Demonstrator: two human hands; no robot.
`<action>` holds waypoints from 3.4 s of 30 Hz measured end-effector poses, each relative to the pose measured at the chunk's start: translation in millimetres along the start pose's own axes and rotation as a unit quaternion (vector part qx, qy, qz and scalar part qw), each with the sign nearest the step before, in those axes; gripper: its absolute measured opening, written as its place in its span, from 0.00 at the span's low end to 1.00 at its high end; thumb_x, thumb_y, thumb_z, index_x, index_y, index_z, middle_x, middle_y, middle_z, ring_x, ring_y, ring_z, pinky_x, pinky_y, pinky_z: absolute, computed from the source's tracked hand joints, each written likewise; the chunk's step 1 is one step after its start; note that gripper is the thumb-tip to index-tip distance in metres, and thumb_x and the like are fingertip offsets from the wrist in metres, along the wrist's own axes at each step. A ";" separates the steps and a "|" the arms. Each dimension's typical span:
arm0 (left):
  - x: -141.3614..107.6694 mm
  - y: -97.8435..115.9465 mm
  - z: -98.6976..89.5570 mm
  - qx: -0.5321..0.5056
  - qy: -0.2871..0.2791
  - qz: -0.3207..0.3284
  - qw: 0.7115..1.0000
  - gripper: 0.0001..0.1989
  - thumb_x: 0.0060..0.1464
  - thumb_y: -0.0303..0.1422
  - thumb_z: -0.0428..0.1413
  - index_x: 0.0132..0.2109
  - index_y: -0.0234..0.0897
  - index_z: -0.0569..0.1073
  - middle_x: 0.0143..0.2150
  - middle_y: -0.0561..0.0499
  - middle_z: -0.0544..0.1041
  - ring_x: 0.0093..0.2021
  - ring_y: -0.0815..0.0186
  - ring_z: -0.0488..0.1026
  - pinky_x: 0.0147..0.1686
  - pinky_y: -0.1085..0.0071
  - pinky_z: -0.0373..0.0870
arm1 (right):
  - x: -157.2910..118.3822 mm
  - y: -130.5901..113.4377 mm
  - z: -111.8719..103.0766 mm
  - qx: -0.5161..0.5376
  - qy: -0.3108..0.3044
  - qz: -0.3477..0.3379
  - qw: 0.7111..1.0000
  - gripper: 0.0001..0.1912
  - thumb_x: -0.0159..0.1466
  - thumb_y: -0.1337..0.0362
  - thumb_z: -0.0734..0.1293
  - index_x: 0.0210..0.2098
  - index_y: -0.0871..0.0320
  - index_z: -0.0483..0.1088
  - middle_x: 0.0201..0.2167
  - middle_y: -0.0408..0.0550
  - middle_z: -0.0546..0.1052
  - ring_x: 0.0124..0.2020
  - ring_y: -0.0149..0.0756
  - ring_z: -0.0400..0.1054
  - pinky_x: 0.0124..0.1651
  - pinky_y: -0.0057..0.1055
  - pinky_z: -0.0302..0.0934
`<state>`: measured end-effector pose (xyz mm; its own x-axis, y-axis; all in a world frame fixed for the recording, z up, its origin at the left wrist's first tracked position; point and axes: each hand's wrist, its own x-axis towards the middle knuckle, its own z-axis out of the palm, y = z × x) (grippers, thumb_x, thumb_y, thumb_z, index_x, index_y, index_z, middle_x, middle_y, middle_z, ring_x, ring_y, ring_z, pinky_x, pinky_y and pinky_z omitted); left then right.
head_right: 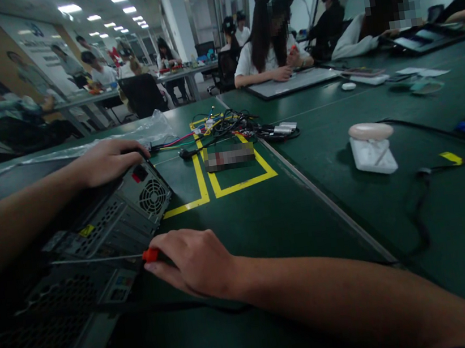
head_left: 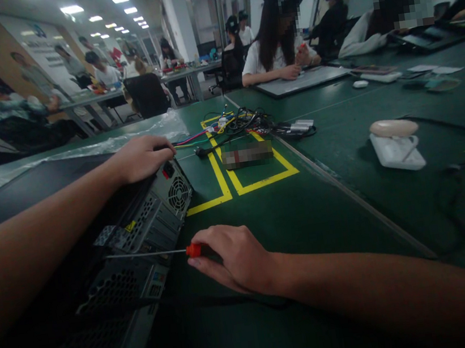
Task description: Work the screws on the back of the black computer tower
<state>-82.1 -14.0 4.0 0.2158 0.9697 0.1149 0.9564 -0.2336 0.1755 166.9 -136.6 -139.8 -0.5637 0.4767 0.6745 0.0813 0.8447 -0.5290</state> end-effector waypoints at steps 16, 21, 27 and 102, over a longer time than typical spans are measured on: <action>-2.1 5.4 -3.3 0.027 -0.015 -0.009 0.999 0.26 0.58 0.45 0.47 0.49 0.36 0.84 0.50 0.39 0.84 0.52 0.44 0.78 0.58 0.51 0.72 | -1.0 3.3 2.6 0.040 -0.002 -0.025 0.999 0.09 0.76 0.60 0.68 0.51 0.58 0.70 0.43 0.50 0.84 0.39 0.35 0.80 0.44 0.30 0.75; -2.1 4.4 -2.9 0.017 -0.011 -0.001 1.000 0.26 0.58 0.45 0.48 0.49 0.37 0.84 0.50 0.40 0.84 0.52 0.46 0.78 0.59 0.52 0.71 | -0.8 4.4 3.5 0.042 0.005 -0.028 0.999 0.09 0.77 0.60 0.68 0.52 0.58 0.70 0.43 0.50 0.83 0.39 0.36 0.80 0.44 0.31 0.75; -0.7 2.6 -1.6 0.010 -0.007 -0.007 1.000 0.27 0.55 0.46 0.49 0.49 0.36 0.84 0.50 0.40 0.84 0.53 0.45 0.79 0.59 0.52 0.72 | -0.4 2.3 1.6 0.043 -0.020 -0.008 0.999 0.09 0.77 0.60 0.68 0.52 0.59 0.71 0.42 0.50 0.83 0.39 0.36 0.79 0.44 0.31 0.74; -7.5 11.7 -7.8 0.027 -0.024 -0.025 0.999 0.27 0.60 0.44 0.47 0.53 0.32 0.82 0.54 0.39 0.83 0.55 0.47 0.77 0.62 0.53 0.69 | 1.3 -5.7 -1.6 0.025 -0.038 0.034 0.998 0.13 0.78 0.54 0.65 0.53 0.57 0.72 0.43 0.50 0.83 0.41 0.38 0.79 0.47 0.33 0.72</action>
<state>-74.1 -24.5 12.8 0.1761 0.9826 0.0591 0.9750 -0.1824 0.1269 167.0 -140.4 -135.1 -0.6195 0.5114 0.5956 0.0824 0.7969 -0.5985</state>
